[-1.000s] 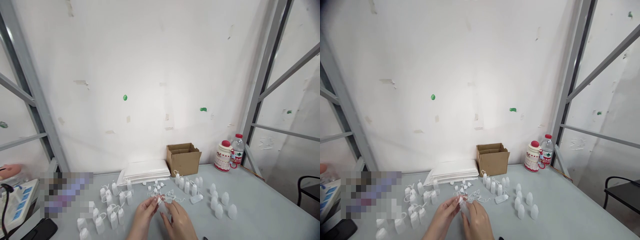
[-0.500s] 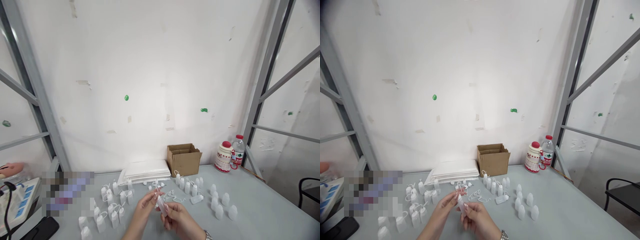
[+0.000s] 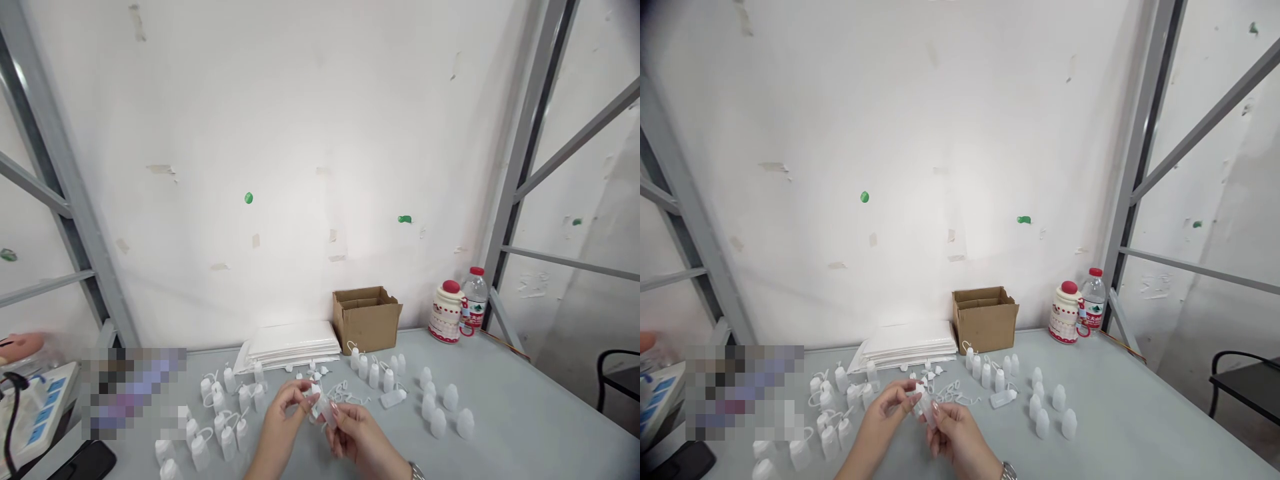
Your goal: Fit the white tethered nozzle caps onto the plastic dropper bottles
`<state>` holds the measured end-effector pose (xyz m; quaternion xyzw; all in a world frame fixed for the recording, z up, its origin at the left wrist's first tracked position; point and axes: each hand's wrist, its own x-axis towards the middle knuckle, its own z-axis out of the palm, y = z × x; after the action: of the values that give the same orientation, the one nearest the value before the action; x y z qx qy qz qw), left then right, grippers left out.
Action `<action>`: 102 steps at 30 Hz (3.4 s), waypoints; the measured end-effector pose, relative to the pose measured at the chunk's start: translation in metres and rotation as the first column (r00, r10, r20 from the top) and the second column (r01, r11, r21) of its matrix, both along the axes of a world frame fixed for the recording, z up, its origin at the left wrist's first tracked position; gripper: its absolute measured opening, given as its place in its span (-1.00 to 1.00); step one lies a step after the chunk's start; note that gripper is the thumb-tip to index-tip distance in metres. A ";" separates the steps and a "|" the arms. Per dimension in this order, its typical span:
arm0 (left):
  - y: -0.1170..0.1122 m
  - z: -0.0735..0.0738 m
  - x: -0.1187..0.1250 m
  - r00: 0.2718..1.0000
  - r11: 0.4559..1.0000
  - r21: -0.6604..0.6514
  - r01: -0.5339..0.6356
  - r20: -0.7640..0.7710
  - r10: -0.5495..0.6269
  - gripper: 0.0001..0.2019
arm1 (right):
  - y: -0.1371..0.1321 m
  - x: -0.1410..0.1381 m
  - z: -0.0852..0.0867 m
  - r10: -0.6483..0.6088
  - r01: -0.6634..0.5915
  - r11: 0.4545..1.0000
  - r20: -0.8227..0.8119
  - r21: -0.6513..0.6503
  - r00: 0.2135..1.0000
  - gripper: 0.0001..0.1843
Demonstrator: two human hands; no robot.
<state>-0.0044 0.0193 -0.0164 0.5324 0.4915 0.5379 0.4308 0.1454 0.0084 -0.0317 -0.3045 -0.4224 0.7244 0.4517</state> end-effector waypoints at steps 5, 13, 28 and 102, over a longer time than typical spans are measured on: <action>-0.002 0.004 0.003 0.984 0.993 -0.041 0.110 0.144 -0.104 -0.64 | 0.003 0.001 -0.001 -0.056 0.055 0.998 0.080 0.011 0.995 -0.47; -0.002 0.005 0.004 0.932 0.988 -0.124 0.094 0.360 -0.044 -0.64 | 0.003 -0.001 0.000 -0.199 0.097 0.955 0.367 0.279 0.909 -0.39; 0.002 -0.009 -0.001 0.970 0.987 -0.137 0.080 0.239 -0.046 -0.65 | 0.004 -0.005 -0.007 0.105 -0.103 0.994 0.169 -0.020 0.980 -0.35; -0.003 -0.002 -0.002 0.726 0.938 -0.318 0.139 0.677 0.122 -0.80 | 0.004 -0.005 -0.011 0.014 -0.013 1.000 0.171 -0.008 0.985 -0.38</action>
<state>-0.0066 0.0162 -0.0184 0.2131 0.3812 0.5991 0.6711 0.1404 0.0122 -0.0430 -0.3639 -0.4593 0.7001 0.4080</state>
